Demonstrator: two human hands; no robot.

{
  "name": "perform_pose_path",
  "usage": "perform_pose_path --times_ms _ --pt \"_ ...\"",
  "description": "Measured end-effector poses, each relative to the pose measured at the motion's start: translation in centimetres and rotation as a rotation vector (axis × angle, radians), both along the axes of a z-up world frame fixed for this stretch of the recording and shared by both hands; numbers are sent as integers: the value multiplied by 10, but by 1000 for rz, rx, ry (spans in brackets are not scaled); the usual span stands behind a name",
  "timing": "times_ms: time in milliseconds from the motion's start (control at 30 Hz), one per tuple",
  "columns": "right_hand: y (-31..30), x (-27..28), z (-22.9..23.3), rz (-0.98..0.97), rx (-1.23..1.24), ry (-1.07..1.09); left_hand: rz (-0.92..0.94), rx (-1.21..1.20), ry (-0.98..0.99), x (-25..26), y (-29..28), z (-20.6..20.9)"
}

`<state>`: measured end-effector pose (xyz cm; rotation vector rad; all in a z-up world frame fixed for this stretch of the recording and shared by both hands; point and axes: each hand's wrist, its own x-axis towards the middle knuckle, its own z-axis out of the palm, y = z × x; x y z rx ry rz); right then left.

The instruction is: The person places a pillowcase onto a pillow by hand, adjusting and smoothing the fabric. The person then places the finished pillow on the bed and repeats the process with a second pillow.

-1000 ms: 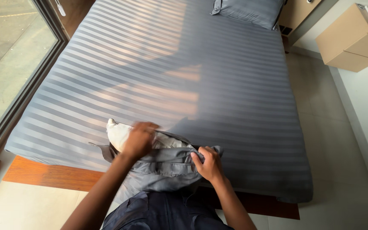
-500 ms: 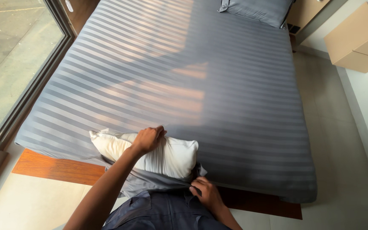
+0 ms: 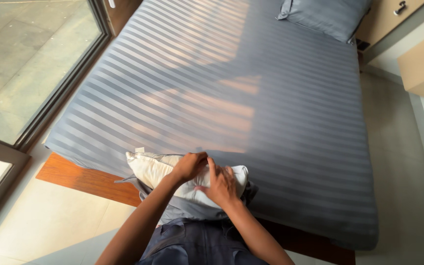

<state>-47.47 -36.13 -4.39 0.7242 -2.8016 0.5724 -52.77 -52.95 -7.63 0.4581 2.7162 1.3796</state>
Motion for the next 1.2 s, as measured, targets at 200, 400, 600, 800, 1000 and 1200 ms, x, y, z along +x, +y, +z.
perform_pose_path --times_ms 200,400,600,800,1000,1200 --pt "41 -11 -37 -60 -86 -76 1017 -197 229 51 -101 -72" --pt "35 -17 -23 -123 -30 -74 845 288 -623 58 -116 -181" --pt "-21 6 22 163 -266 118 846 1169 -784 66 -78 -162" --pt "-57 -10 -3 -198 -290 -400 611 1383 -879 64 -42 -61" --pt "28 -3 49 -64 -908 13 367 1030 -803 51 -25 134" --pt "135 -5 77 -353 -1195 281 535 36 -152 29 -37 151"
